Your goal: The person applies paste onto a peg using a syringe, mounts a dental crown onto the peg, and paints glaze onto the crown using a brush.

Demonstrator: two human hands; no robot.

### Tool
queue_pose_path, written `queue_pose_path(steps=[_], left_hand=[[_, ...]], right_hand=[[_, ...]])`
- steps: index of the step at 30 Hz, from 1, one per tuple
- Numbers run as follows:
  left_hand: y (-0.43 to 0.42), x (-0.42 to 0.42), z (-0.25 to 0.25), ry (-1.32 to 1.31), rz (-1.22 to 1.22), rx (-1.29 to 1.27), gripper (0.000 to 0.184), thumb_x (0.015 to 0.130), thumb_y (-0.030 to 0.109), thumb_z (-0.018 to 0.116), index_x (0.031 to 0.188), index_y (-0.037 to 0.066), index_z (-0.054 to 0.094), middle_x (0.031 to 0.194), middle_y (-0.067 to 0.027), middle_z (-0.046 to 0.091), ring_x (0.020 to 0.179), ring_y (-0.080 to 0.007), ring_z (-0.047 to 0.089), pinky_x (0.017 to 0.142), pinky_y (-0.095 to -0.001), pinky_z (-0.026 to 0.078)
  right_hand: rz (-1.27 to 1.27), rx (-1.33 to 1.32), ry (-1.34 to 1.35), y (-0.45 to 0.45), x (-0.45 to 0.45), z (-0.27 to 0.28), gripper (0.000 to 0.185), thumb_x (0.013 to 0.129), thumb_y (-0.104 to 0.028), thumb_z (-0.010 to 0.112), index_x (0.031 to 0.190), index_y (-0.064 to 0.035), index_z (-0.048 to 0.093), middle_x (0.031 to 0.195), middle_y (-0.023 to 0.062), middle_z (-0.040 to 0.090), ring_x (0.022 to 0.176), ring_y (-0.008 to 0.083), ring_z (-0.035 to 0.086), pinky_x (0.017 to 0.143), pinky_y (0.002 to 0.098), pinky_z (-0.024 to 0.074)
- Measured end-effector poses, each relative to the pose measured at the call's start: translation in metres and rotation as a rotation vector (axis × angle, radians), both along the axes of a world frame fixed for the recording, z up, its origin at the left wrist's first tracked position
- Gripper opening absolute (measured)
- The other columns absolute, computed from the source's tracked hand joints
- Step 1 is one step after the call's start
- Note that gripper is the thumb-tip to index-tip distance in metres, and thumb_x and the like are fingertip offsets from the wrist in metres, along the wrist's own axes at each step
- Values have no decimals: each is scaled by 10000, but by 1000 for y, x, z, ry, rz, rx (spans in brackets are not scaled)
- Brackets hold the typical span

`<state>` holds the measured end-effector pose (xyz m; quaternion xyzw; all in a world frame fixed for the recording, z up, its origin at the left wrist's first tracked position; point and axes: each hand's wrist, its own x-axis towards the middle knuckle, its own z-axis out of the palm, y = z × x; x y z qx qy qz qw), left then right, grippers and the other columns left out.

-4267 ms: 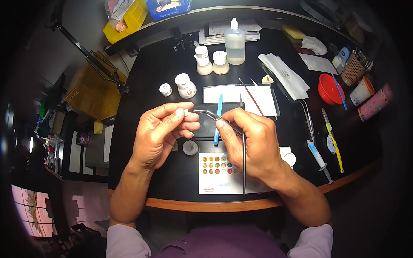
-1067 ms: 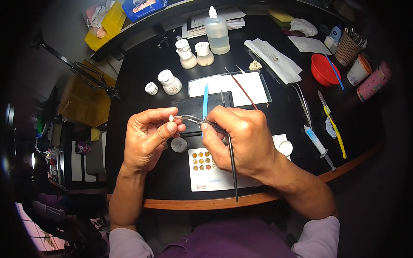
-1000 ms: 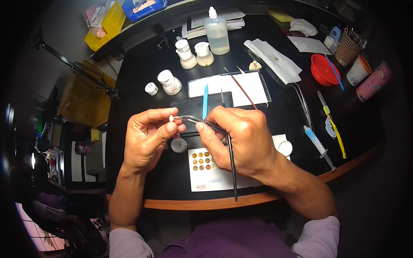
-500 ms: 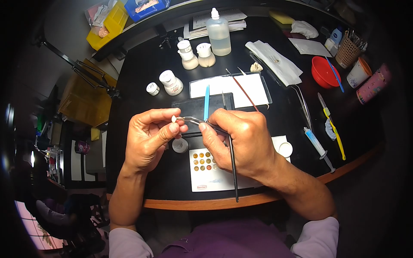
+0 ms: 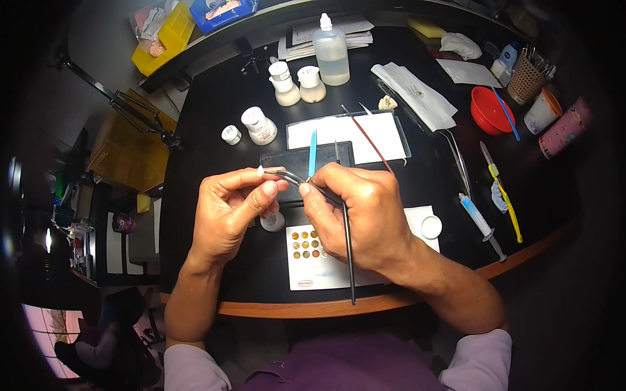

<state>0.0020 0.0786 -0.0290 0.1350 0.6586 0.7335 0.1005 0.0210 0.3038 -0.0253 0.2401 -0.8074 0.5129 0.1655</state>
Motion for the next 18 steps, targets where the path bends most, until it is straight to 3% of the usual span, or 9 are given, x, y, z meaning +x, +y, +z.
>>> queue_pose_path(steps=[4,8,12,14,15,18], left_hand=[[9,4,1,72,25,-25,171,1008,60,763,1132,-51,800,923,-56,747,757,-61,643,665,-207,522],[12,6,-1,74,62,0,162,1019,72,752,1120,-42,807,941,-53,754,761,-63,644,660,-207,522],[11,9,3,127,48,71,120,1036,63,726,1062,-38,785,975,-54,767,914,-82,686,838,-237,552],[10,10,4,160,45,114,124,1053,74,704,1071,-32,766,1013,-49,764,937,-70,668,866,-232,531],[9,8,4,184,56,143,120,1057,76,698,1074,-27,759,1020,-44,760,937,-62,656,868,-230,522],[5,7,7,166,94,125,177,1086,166,667,1052,4,729,963,-13,713,853,-43,593,786,-211,459]], right_hand=[[7,-54,-59,-8,5,-2,108,978,-29,709,904,50,705,662,130,672,541,172,648,499,335,465],[30,-124,-70,-18,6,-10,111,1001,-40,699,940,52,701,686,142,682,565,174,663,514,333,477],[89,-189,-195,-22,15,-5,114,1010,-36,686,943,55,698,696,149,689,593,189,699,536,335,504],[113,-205,-177,-19,14,-5,146,1013,-58,687,922,54,705,698,151,697,594,193,703,539,343,505],[131,-90,-175,-10,13,-2,201,1074,-93,622,987,61,718,753,74,707,676,110,695,601,269,541],[30,-27,-282,8,8,5,316,1105,-184,571,1061,71,752,838,112,756,781,133,720,721,267,573]])
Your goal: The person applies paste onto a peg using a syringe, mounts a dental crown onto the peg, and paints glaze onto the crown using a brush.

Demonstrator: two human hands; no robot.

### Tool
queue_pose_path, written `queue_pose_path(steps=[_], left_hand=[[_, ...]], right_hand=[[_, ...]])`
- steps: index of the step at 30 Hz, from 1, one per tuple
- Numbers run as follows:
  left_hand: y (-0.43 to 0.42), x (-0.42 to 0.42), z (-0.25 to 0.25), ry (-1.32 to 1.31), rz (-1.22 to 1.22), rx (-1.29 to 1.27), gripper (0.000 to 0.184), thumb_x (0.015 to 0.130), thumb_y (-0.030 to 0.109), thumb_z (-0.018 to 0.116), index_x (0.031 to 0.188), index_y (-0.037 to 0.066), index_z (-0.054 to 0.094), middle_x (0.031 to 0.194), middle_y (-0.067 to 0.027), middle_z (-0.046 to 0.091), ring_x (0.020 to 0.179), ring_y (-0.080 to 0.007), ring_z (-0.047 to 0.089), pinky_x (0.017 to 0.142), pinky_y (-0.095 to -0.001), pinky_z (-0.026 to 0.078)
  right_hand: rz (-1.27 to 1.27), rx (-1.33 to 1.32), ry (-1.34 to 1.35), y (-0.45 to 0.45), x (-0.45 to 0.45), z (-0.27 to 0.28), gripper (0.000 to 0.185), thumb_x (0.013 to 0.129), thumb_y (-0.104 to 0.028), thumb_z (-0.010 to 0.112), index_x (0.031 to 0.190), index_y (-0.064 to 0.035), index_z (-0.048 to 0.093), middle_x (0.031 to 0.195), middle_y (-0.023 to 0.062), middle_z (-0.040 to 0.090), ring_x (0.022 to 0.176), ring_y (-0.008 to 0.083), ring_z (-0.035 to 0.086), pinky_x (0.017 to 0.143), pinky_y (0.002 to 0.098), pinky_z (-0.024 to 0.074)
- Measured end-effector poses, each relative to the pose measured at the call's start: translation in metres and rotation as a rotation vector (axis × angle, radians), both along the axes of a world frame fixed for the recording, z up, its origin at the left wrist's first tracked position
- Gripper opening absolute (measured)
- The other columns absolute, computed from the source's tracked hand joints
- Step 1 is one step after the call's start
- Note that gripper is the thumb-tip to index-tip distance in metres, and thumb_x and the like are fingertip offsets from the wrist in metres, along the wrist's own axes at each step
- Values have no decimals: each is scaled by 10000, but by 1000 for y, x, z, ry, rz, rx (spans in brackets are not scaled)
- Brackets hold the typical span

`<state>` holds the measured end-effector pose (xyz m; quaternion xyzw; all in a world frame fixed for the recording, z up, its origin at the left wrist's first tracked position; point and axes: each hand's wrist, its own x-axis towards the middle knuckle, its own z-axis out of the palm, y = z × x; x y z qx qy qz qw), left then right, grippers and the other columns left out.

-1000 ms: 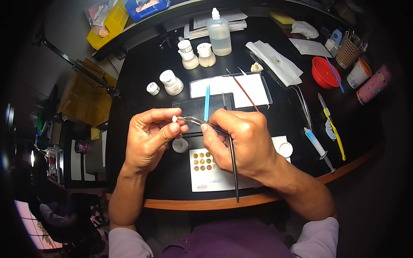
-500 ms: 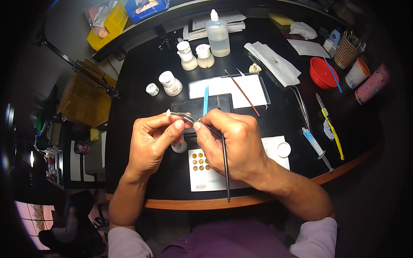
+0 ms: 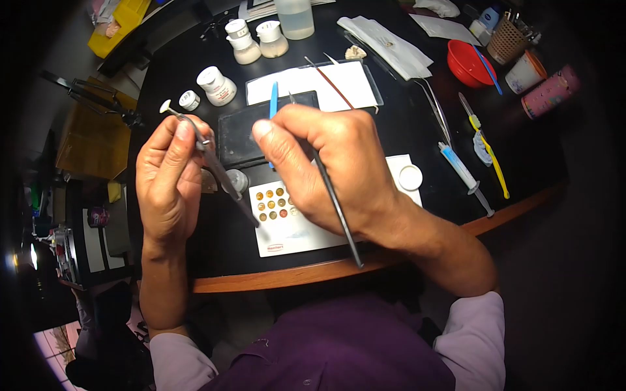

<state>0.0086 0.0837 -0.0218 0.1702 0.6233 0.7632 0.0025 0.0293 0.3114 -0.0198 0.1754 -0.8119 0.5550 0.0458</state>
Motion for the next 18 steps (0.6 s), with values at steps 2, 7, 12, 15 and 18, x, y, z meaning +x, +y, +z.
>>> queue_pose_path(steps=[2,7,12,15,18], left_hand=[[-5,-2,1,-24,-15,-37,209,1109,193,624,1075,5,709,947,-8,675,859,-60,595,807,-217,459],[2,9,6,-42,-83,-27,244,1154,268,530,1124,39,605,1009,-44,608,885,-126,657,738,-271,548],[10,12,3,-40,-143,32,251,1173,234,468,1132,14,581,935,-77,603,739,-154,687,670,-259,558],[8,10,6,-2,-111,50,243,1174,227,471,1137,16,584,905,-66,588,693,-123,635,622,-237,525],[-14,5,20,77,26,-69,229,1169,219,493,1141,17,597,889,-44,571,651,-79,550,577,-211,471]], right_hand=[[-110,-226,87,6,-3,-5,382,1104,-277,589,964,35,758,671,76,674,590,99,604,549,292,464],[-230,-384,93,41,25,-9,534,1158,-475,405,1292,9,583,953,72,657,809,56,529,712,223,446],[-280,-366,21,63,69,-37,241,1121,-243,558,1082,-12,615,882,21,631,761,22,509,682,197,425],[-272,-350,-8,61,85,-45,90,991,-16,744,955,3,664,843,11,646,727,16,554,653,196,432],[-276,-383,63,62,90,-57,73,964,26,723,1016,28,672,920,73,670,822,73,619,754,227,487]])
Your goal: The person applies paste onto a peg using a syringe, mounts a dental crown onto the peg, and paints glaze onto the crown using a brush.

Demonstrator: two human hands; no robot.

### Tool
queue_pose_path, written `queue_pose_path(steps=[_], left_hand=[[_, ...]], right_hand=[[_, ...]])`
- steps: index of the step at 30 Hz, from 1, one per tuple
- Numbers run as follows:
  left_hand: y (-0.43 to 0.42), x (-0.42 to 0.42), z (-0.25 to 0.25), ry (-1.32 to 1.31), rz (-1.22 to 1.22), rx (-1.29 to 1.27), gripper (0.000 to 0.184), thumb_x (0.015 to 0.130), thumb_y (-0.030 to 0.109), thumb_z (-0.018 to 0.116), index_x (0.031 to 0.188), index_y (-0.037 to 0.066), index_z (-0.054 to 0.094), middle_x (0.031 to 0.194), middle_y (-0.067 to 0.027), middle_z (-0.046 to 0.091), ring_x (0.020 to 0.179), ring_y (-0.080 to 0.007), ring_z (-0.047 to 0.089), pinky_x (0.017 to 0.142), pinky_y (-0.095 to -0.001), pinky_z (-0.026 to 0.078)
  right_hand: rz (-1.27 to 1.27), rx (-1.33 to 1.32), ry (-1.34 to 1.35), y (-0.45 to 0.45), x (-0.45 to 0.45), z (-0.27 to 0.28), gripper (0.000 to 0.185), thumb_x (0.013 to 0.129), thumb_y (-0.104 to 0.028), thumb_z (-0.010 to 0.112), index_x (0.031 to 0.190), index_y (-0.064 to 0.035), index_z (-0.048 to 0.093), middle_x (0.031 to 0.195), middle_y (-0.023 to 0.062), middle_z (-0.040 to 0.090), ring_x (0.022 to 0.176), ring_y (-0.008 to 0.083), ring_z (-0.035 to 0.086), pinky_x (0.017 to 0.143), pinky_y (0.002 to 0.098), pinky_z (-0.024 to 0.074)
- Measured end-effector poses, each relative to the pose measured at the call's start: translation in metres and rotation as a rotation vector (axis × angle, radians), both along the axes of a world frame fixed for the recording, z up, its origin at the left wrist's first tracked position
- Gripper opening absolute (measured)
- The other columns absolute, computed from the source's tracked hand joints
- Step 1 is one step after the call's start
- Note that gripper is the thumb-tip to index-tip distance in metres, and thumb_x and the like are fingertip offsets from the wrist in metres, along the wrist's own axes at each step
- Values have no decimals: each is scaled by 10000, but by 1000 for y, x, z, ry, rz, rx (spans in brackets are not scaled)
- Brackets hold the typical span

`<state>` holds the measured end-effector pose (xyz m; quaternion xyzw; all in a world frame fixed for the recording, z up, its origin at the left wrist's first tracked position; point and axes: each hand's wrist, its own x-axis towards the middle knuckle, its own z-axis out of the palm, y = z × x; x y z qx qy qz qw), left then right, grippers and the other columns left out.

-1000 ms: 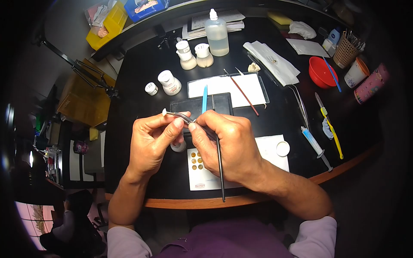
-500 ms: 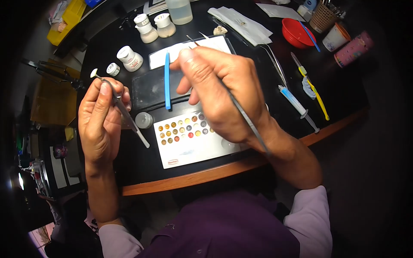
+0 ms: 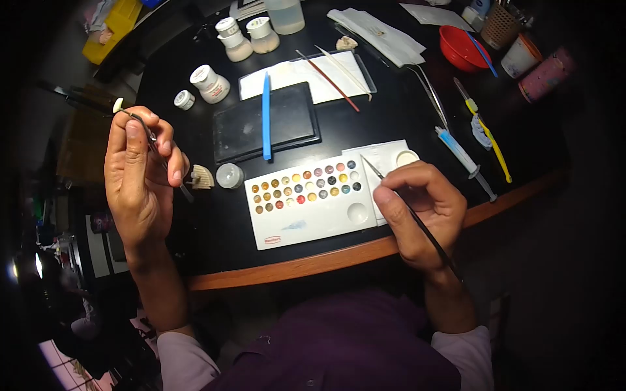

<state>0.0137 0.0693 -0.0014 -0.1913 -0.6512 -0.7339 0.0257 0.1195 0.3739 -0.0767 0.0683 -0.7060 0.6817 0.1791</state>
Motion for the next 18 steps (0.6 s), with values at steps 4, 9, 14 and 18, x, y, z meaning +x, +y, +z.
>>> queue_pose_path(steps=[4,9,14,18], left_hand=[[-25,-2,8,-27,94,-344,183,1130,172,580,1087,8,647,838,4,570,615,-8,443,522,-188,357],[-27,9,3,-11,139,-633,129,992,108,749,973,-9,697,772,15,609,589,1,454,524,-217,321],[-19,26,13,-10,186,-883,237,822,14,852,924,7,638,795,-25,626,582,-35,487,517,-242,349],[-8,27,-12,137,214,-988,366,701,-42,900,911,17,606,865,-30,619,627,-48,505,510,-246,383]], right_hand=[[7,63,52,4,2,-5,123,915,67,707,1032,38,683,984,123,681,905,134,655,839,268,510],[7,184,42,3,1,-5,122,892,87,693,1005,40,693,985,124,683,917,143,655,847,281,511],[-8,157,39,5,2,-8,126,887,90,690,1002,40,694,988,126,684,908,145,651,845,278,506],[17,153,51,5,1,-8,123,885,92,688,997,40,694,972,120,684,897,142,647,824,270,497]])
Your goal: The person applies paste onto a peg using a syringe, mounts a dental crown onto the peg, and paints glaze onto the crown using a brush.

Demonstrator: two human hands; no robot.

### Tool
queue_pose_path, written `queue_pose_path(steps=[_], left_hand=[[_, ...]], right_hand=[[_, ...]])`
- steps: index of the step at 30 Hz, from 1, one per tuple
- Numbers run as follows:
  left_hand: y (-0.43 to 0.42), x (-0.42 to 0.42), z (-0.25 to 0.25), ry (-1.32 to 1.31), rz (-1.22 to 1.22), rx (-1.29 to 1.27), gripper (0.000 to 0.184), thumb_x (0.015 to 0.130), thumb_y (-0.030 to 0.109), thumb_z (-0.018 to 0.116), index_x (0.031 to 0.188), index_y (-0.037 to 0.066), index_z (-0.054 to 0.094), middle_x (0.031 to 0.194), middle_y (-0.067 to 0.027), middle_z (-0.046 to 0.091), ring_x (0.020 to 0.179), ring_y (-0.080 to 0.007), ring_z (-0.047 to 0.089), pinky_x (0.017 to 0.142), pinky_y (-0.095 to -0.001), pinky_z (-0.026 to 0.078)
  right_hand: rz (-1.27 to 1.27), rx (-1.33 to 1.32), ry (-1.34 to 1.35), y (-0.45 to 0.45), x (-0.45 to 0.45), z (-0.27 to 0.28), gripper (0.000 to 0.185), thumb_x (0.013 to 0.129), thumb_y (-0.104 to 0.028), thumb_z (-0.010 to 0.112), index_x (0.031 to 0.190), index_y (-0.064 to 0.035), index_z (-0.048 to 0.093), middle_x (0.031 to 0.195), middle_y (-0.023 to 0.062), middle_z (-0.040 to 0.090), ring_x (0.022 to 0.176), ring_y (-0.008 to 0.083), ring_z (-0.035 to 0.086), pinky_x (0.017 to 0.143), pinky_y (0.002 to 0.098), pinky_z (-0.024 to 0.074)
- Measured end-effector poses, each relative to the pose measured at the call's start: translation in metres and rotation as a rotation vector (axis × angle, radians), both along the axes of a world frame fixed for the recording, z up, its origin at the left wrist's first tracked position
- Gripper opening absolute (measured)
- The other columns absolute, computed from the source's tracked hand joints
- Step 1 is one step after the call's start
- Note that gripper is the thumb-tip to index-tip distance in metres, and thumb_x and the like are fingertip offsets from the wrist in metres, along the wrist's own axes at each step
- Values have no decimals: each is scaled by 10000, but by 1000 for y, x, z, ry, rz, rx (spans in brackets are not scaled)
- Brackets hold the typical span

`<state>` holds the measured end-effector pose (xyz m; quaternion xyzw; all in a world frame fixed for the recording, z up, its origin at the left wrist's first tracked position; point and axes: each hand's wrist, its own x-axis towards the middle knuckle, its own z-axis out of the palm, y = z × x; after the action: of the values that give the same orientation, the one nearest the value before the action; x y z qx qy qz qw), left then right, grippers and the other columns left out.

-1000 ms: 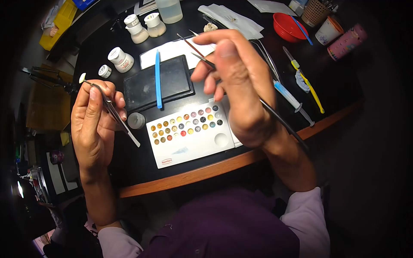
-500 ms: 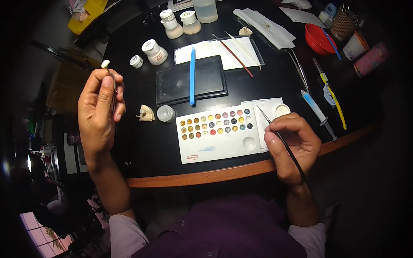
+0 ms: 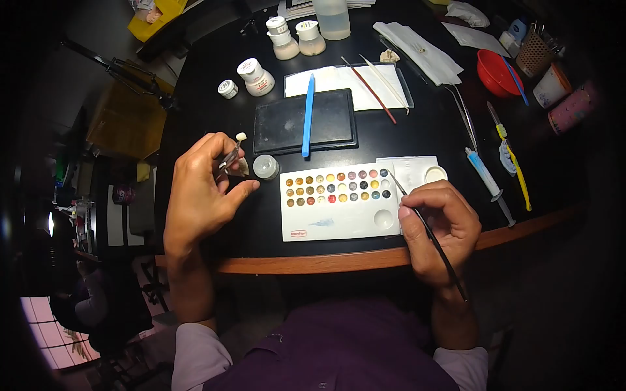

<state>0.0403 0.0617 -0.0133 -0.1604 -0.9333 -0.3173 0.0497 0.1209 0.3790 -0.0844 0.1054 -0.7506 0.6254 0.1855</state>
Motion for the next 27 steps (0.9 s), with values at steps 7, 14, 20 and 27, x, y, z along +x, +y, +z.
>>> queue_pose_path(steps=[7,14,20,27], left_hand=[[9,-5,-25,35,0,-51,364,708,-45,895,991,-11,668,863,-42,604,632,-75,528,531,-262,433],[9,13,-23,2,33,-21,290,742,-46,862,933,-17,646,812,-41,619,629,-71,530,541,-268,436],[1,46,-25,-44,72,48,416,694,-89,871,803,26,486,957,-93,725,616,-57,511,526,-244,414],[-11,55,-29,-86,56,173,448,674,-54,919,807,40,501,972,-92,733,588,-23,479,497,-234,401]], right_hand=[[31,20,37,3,0,-1,136,874,98,690,998,42,697,940,110,681,868,136,643,777,261,484],[32,45,56,5,1,-3,136,874,97,691,995,36,700,939,105,680,842,125,628,739,256,465],[57,90,32,2,-4,1,125,862,88,700,975,37,699,929,107,675,834,128,614,747,262,462],[142,248,118,-32,-18,25,141,827,-15,752,961,28,743,884,115,702,722,133,600,601,262,429]])
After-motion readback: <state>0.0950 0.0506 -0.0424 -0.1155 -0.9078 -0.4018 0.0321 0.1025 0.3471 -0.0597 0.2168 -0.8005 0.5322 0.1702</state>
